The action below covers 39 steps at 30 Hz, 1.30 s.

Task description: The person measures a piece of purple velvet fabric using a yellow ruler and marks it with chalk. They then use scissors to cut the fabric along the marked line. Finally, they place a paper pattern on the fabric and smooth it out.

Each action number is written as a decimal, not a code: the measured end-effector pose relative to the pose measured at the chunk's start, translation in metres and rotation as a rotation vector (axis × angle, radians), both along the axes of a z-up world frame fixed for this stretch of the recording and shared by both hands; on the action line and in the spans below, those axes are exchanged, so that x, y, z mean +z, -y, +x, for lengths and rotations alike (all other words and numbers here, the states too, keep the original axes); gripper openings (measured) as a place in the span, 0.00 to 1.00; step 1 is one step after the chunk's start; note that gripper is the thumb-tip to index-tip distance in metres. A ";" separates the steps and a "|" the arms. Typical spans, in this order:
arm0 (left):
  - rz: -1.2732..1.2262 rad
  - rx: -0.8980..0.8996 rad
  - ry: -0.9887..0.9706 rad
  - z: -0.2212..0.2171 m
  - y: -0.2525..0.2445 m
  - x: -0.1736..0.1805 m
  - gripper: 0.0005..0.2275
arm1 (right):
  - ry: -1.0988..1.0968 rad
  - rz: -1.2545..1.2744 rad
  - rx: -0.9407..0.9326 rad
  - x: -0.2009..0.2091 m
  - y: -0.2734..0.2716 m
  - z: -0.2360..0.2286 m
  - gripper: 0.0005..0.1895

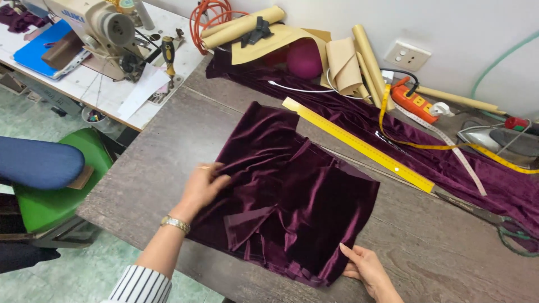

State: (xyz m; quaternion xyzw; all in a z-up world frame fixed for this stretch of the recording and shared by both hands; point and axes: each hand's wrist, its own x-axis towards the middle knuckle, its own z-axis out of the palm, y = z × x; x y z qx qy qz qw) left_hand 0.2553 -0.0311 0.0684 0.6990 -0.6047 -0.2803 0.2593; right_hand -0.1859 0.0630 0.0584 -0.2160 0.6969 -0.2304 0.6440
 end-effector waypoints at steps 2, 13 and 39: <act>0.103 0.085 0.090 0.016 -0.001 -0.020 0.27 | 0.028 0.010 -0.005 0.009 0.002 0.003 0.14; 0.084 0.093 0.111 -0.048 0.009 -0.020 0.18 | 0.146 0.018 0.006 0.003 0.005 -0.009 0.13; -0.158 -0.282 0.530 -0.124 -0.046 -0.038 0.17 | -0.428 -0.534 0.837 0.054 0.091 0.097 0.14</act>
